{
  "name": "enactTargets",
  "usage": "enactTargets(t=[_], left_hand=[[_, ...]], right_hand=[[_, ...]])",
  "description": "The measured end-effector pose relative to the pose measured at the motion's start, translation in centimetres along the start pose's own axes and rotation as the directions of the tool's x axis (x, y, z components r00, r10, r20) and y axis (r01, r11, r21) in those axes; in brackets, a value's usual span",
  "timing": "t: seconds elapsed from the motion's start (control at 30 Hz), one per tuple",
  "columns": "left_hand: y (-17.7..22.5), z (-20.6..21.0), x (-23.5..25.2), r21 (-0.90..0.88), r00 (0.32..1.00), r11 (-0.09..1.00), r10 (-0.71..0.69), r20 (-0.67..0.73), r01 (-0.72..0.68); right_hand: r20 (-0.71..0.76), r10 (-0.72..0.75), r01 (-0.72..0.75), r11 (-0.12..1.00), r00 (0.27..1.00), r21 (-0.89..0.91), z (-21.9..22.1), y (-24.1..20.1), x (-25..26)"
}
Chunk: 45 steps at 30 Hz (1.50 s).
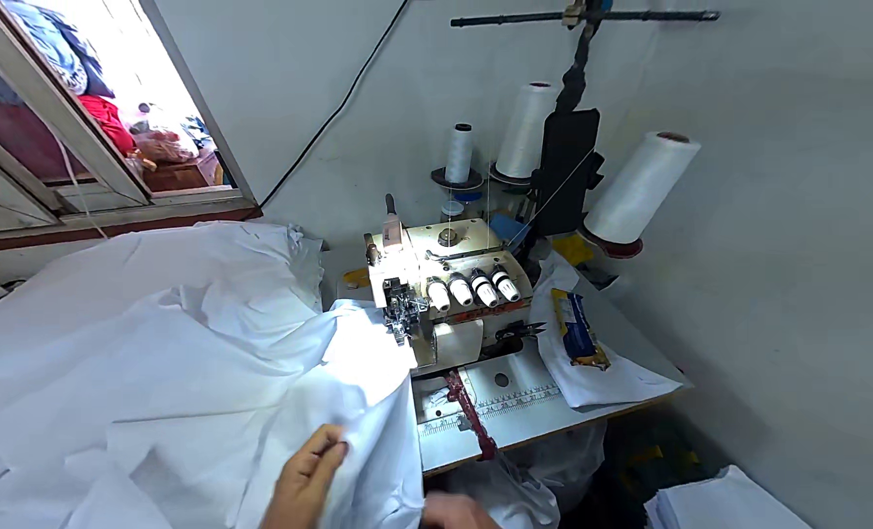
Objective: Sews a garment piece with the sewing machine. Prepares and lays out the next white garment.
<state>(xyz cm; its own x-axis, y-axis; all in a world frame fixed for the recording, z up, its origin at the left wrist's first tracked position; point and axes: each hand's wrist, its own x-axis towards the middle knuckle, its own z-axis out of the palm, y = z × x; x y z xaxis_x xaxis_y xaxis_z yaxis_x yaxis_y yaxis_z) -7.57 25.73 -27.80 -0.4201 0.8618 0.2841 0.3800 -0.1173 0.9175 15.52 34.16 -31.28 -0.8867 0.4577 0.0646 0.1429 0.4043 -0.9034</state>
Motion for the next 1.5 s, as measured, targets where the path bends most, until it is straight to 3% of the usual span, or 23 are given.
enactTargets(t=[0.07, 0.13, 0.23, 0.3, 0.4, 0.43, 0.5, 0.57, 0.6, 0.67, 0.8, 1.0, 1.33, 1.5], left_hand=[[1.8, -2.6, 1.3, -0.205, 0.991, 0.97, -0.125, 0.051, 0.133], [2.4, -5.0, 2.6, -0.329, 0.97, 0.923, -0.134, 0.205, 0.197], [2.3, -7.5, 5.0, -0.303, 0.884, 0.908, -0.133, 0.449, 0.29], [2.8, -7.9, 6.3, -0.138, 0.878, 0.916, -0.306, 0.367, 0.377], [5.2, -6.3, 7.1, -0.138, 0.893, 0.883, -0.448, 0.04, 0.449], [6.0, -5.5, 6.7, -0.119, 0.913, 0.91, -0.404, -0.049, 0.396], [6.8, -4.3, 5.0, 0.09, 0.982, 0.982, -0.157, -0.108, 0.167], [7.3, -3.9, 2.9, 0.196, 0.987, 0.969, 0.137, 0.083, -0.151], [7.3, -3.9, 2.2, 0.186, 0.947, 0.943, 0.235, 0.217, -0.277], [6.5, -3.1, 1.4, 0.173, 0.877, 0.894, 0.34, 0.339, -0.413], [4.9, -1.6, 0.3, 0.195, 0.856, 0.874, 0.352, 0.378, -0.446], [6.5, 1.2, -0.6, 0.36, 0.852, 0.803, 0.319, 0.415, -0.475], [7.0, 4.7, 3.7, 0.722, 0.865, 0.506, 0.424, 0.267, -0.471], [7.0, 5.3, 5.2, 0.754, 0.879, 0.492, 0.413, 0.237, -0.435]], right_hand=[[-0.345, -0.027, 0.031, 1.0, 0.938, 0.005, -0.5, -0.6, 1.9], [-0.497, -0.008, 0.04, 0.998, 0.868, 0.053, -1.5, -1.3, 4.8], [-0.304, 0.227, -0.068, 0.887, 0.925, 0.456, -2.9, -2.8, 9.0], [-0.249, 0.313, -0.074, 0.744, 0.916, 0.664, -3.0, -3.3, 10.8], [-0.445, 0.33, 0.089, 0.713, 0.833, 0.696, -2.2, -3.1, 11.4], [-0.497, 0.325, 0.127, 0.723, 0.804, 0.679, -1.8, -3.0, 11.1], [-0.55, 0.312, 0.153, 0.751, 0.775, 0.643, -0.8, -2.7, 10.2], [-0.535, 0.283, 0.138, 0.775, 0.796, 0.616, 0.4, -2.0, 8.4], [-0.514, 0.267, 0.131, 0.779, 0.815, 0.613, 1.1, -1.6, 7.5], [-0.461, 0.25, 0.112, 0.772, 0.851, 0.625, 2.1, -1.0, 5.7], [-0.433, 0.243, 0.079, 0.793, 0.868, 0.604, 3.3, -0.7, 2.5], [-0.455, 0.266, 0.08, 0.788, 0.85, 0.611, 2.6, -1.8, -0.2], [-0.525, 0.172, 0.254, 0.724, 0.833, 0.641, 0.6, -2.1, 5.6], [-0.56, 0.176, 0.288, 0.712, 0.81, 0.64, -0.1, -2.5, 7.3]])
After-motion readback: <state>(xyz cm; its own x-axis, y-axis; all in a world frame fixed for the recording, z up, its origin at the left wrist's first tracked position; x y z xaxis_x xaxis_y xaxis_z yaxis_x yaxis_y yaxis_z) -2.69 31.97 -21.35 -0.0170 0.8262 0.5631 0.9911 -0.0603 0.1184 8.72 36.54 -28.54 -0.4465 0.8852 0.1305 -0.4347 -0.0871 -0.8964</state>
